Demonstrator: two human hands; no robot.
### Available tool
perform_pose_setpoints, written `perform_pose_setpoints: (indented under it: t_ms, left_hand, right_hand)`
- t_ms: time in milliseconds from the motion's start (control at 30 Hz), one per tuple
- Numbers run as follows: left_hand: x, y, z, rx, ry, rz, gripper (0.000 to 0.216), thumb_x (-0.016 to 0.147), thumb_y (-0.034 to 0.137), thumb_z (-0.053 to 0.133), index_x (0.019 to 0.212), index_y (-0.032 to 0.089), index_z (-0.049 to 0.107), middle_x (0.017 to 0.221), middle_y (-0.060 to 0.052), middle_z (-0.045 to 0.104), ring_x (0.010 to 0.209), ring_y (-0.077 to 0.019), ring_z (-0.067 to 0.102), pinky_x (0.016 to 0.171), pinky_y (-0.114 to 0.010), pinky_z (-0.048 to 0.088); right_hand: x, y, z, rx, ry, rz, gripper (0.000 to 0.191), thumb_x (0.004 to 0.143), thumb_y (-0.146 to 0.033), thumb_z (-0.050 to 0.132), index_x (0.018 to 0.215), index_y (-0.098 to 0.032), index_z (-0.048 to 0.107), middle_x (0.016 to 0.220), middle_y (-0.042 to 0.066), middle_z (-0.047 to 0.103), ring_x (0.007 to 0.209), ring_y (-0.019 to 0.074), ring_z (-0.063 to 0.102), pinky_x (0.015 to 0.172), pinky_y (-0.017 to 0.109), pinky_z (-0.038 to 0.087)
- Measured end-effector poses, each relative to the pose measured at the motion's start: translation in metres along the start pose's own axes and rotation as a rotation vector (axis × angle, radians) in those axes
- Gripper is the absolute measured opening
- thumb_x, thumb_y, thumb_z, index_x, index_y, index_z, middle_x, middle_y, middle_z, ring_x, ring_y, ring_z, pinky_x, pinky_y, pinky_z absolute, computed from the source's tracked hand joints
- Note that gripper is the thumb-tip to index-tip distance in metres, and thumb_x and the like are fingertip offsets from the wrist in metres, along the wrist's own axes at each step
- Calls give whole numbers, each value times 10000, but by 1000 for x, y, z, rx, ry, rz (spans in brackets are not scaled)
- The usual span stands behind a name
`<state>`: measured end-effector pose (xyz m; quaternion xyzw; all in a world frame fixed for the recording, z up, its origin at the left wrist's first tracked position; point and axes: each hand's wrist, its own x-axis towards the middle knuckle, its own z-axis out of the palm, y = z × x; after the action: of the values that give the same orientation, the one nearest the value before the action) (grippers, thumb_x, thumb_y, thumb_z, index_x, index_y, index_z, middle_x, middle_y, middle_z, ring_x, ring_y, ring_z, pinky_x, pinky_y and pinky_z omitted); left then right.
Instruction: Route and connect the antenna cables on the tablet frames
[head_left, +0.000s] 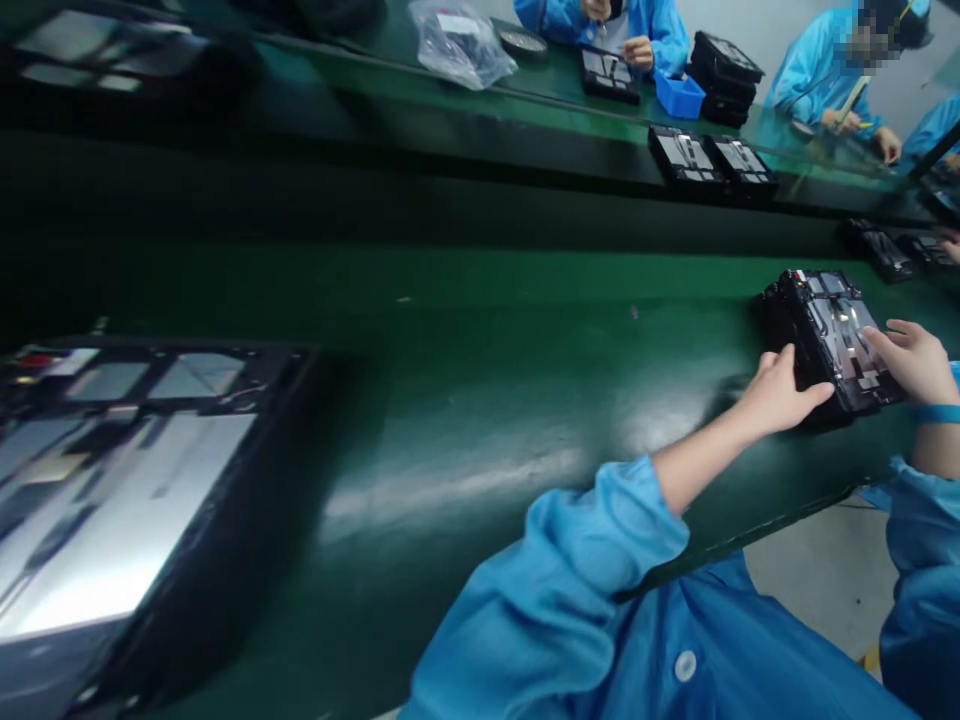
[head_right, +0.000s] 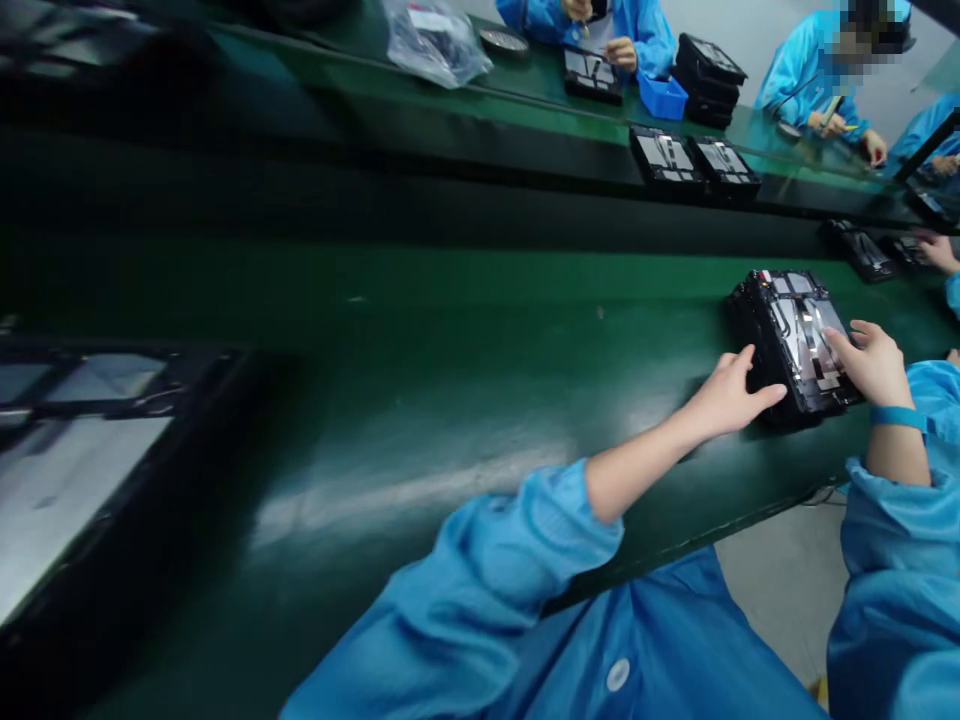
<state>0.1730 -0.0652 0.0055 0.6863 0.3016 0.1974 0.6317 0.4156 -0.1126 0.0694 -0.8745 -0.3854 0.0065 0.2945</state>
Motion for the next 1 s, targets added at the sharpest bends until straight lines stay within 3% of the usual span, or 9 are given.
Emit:
perform_pose_setpoints:
  t_ms: [133, 267, 367, 433, 600, 700, 833, 933, 1000]
  left_hand:
    - [17, 13, 27, -35, 5, 2, 1047, 873, 439, 721, 1693, 29, 214, 1671, -300, 348, 1577, -394, 377, 1302, -452, 328]
    - [-8, 10, 9, -132, 91, 33, 1021, 831, 311, 744, 1692, 55, 259, 1561, -274, 433, 1298, -336, 611, 1142, -426, 514]
    - [-58, -16, -30, -203, 146, 36, 1003, 795, 288, 759, 1694, 198, 323, 1516, -190, 448, 898, -168, 661, 916, -377, 606]
    - [-107, -42, -61, -245, 176, 28, 988, 800, 309, 762, 1691, 265, 339, 1504, -152, 427, 812, -106, 625, 804, -326, 604]
    - [-238, -88, -115, -27, 282, -197, 846, 855, 364, 734, 1643, 329, 428, 1365, -93, 538, 900, -157, 637, 800, -347, 607]
    - [-275, -85, -122, 277, 274, -291, 735, 884, 395, 704, 1580, 256, 512, 1261, -94, 637, 897, -203, 638, 831, -391, 611]
    - [-259, -63, -120, 696, 351, -283, 403, 969, 316, 593, 1336, 176, 683, 1207, -143, 707, 974, -281, 685, 894, -438, 589]
    - [-225, -45, -113, 954, 311, -300, 242, 949, 133, 511, 991, 122, 750, 980, -187, 728, 959, -344, 701, 841, -437, 551]
    - [-204, -35, -108, 992, 287, -324, 255, 899, 33, 485, 864, 110, 725, 887, -204, 710, 896, -359, 707, 770, -415, 516]
  right_hand:
    - [-5, 1, -3, 136, 13, 73, 325, 680, -517, 853, 854, -270, 731, 855, 156, 771, 743, 304, 713, 656, 451, 485]
    - [-30, -17, -2, 308, -3, 63, 317, 689, -507, 858, 876, -271, 756, 950, 173, 795, 835, 300, 745, 679, 424, 537]
    - [-75, -42, 13, 320, -79, -102, 468, 747, -518, 819, 1102, -221, 749, 1136, 148, 783, 1015, 316, 749, 843, 480, 608]
    - [-114, -60, 28, 311, -239, -228, 491, 812, -495, 791, 1219, -231, 710, 1219, 127, 757, 1074, 296, 726, 907, 480, 611]
    - [-192, -91, 66, 344, -734, -397, 516, 894, -493, 737, 1336, -251, 623, 1306, 117, 708, 1078, 267, 705, 941, 454, 614]
    - [-196, -100, 86, 144, -841, -599, 535, 881, -530, 737, 1317, -233, 655, 1256, 138, 726, 1058, 322, 700, 945, 527, 590]
    - [-170, -130, 124, 30, -581, -816, 344, 918, -464, 665, 1129, -202, 736, 1084, 144, 758, 1028, 358, 685, 961, 562, 538]
    - [-155, -168, 163, 16, -405, -821, 309, 960, -442, 609, 1041, -178, 746, 1123, 187, 747, 1087, 378, 657, 988, 577, 507]
    - [-154, -194, 189, -40, -381, -777, 380, 967, -501, 615, 943, -144, 744, 1068, 231, 733, 1118, 415, 638, 988, 611, 486]
